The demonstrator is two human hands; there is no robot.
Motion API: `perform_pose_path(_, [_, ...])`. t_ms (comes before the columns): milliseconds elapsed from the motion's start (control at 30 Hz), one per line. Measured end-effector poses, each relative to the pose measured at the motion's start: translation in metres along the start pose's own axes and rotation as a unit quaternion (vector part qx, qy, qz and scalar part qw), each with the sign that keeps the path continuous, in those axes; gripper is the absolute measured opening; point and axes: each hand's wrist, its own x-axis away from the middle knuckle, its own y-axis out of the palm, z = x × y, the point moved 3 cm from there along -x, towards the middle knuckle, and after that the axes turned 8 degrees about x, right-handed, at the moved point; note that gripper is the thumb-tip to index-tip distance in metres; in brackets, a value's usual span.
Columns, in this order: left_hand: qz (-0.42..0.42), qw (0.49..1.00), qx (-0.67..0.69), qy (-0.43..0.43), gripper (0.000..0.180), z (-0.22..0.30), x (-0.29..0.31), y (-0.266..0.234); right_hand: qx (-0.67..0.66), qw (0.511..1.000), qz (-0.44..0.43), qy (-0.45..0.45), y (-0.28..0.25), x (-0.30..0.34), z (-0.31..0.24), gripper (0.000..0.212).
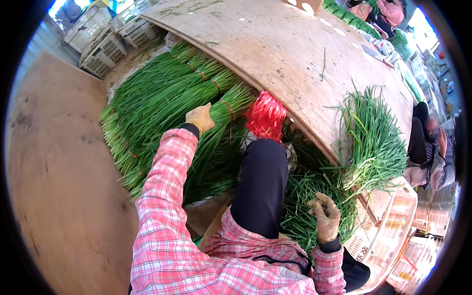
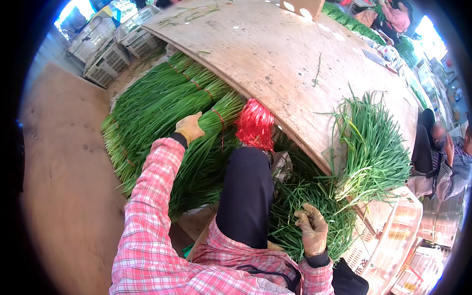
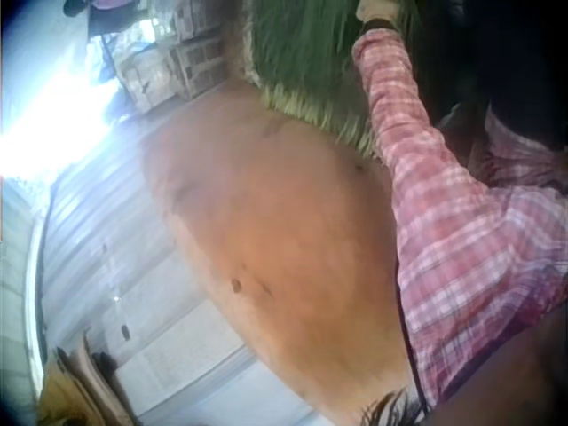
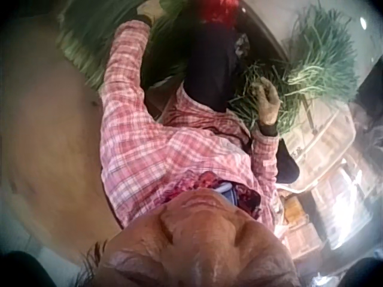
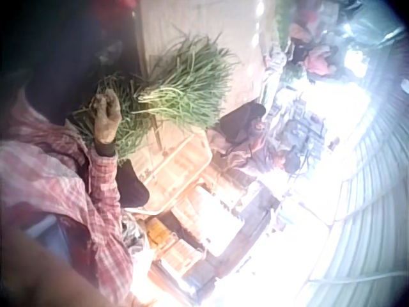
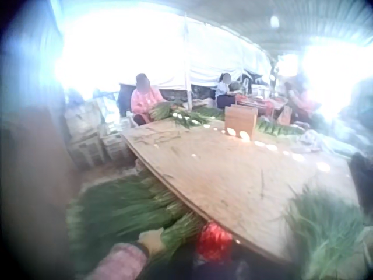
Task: The person bundles chives by gathering the stems into a group, wrapping them with red tape, and cleaning the loose leaves from the bundle by hand.
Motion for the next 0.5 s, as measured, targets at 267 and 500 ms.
perform_pose_path(267, [0.011,0.999,0.026,0.039,0.081,-0.007,-0.042,-0.031,0.012,0.998,0.01,0.062,0.01,-0.012,0.015,0.031])
perform_pose_path(500, [0.051,0.997,-0.038,0.036,0.082,-0.017,-0.059,0.041,0.056,0.995,-0.065,0.058,0.034,-0.023,0.019,0.031])
